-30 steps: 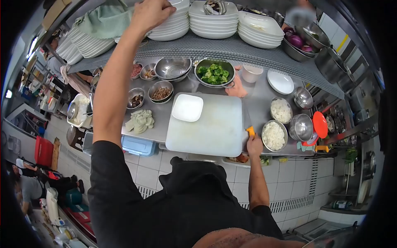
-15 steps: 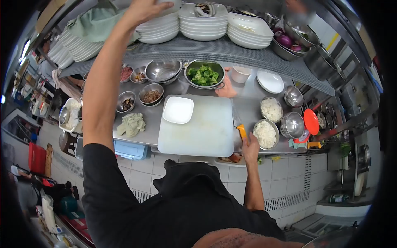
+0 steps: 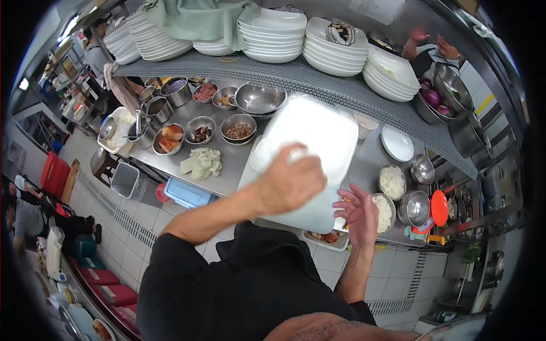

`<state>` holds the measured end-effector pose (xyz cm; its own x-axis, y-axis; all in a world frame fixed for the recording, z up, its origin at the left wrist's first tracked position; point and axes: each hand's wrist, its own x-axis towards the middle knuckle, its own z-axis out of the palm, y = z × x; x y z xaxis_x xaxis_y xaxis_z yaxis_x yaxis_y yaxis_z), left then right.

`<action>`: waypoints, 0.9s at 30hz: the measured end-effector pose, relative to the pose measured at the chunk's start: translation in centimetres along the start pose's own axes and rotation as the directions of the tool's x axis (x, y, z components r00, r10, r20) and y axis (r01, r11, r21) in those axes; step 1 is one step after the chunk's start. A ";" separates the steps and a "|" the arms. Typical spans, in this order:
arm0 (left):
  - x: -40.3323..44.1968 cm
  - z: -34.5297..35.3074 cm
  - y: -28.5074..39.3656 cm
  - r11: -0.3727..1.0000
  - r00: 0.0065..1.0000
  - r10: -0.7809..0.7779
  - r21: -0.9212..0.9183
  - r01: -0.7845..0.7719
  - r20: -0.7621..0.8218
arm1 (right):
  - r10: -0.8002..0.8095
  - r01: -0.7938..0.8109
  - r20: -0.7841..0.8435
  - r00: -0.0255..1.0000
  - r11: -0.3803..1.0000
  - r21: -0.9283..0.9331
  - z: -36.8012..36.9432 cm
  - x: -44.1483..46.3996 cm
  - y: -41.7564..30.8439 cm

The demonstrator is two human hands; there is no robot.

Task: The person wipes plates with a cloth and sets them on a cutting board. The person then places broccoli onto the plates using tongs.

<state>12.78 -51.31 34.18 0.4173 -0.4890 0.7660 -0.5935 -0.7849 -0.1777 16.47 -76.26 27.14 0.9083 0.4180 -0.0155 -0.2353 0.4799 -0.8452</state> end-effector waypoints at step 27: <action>-1.0 -23.6 -60.2 0.324 0.337 -0.941 0.298 0.898 0.007 | -0.207 -0.244 -0.316 0.926 0.310 -0.919 -3.8 6.4 7.0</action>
<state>31.84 5.45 58.71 0.7041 0.5716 0.4214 0.3878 -0.8066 0.4462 21.94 -73.19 19.07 0.9990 0.0442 -0.0079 0.0234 -0.6619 -0.7492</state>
